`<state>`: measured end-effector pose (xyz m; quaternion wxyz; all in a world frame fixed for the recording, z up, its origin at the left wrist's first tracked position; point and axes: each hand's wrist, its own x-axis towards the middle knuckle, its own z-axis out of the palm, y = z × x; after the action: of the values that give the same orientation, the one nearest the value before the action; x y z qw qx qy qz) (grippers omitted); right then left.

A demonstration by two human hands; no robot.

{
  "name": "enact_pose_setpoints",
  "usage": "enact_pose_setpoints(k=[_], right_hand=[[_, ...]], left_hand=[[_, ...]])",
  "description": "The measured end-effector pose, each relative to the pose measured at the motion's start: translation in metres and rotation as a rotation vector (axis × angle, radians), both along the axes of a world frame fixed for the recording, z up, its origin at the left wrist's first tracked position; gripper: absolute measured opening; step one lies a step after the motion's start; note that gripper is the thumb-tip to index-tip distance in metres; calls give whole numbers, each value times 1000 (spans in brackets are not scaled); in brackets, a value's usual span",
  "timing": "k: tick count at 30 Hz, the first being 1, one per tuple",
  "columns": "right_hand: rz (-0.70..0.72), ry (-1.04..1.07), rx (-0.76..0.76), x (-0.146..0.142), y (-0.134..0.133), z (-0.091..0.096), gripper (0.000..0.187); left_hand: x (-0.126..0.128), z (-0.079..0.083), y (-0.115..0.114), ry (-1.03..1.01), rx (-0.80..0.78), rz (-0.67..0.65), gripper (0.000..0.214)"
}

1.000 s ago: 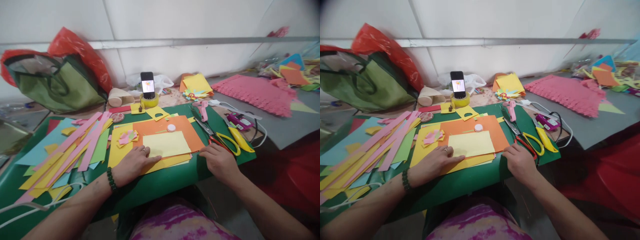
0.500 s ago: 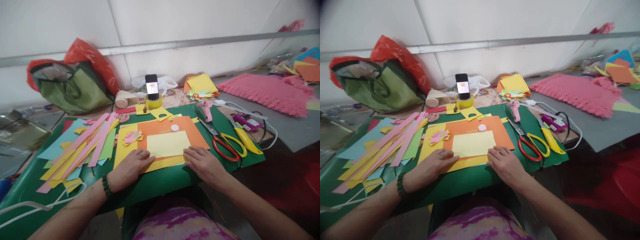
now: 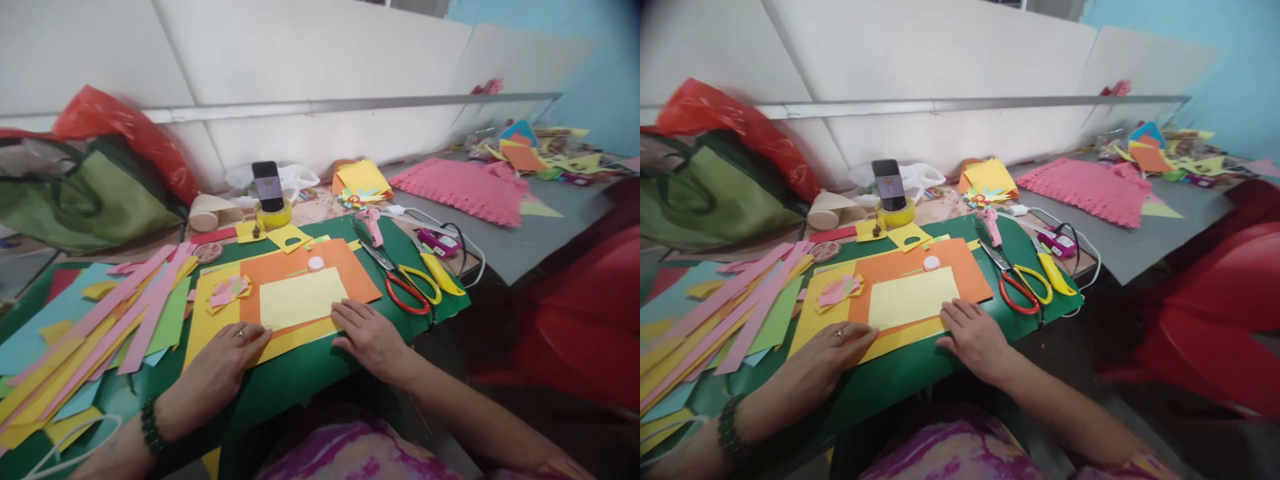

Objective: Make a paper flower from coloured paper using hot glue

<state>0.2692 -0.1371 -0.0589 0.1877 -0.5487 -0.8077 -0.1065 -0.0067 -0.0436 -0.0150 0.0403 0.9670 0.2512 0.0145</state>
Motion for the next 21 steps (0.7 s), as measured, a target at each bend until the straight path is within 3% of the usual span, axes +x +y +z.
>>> enact_pose_setpoints(k=[3,6,9,12,15,18,21], right_hand=[[-150,17,27,27,-22,3,35],[-304,93,43,60,-37,19,33],[-655,88,87,102,-39,33,32],[-970,-15,-105,136,-28,34,33],[-1025,-34,-294,157,-13,27,42],[-987,9,-325,172,-5,22,48],[-942,122,-347,186,-5,23,57]], left_hand=[[-2,0,-2,19,-11,41,54],[6,11,-4,102,7,88,57],[28,29,-7,173,91,132,53],[62,42,-9,162,111,159,33],[97,43,-6,131,7,120,25],[117,34,4,117,-110,131,25],[122,21,11,38,-237,184,25]])
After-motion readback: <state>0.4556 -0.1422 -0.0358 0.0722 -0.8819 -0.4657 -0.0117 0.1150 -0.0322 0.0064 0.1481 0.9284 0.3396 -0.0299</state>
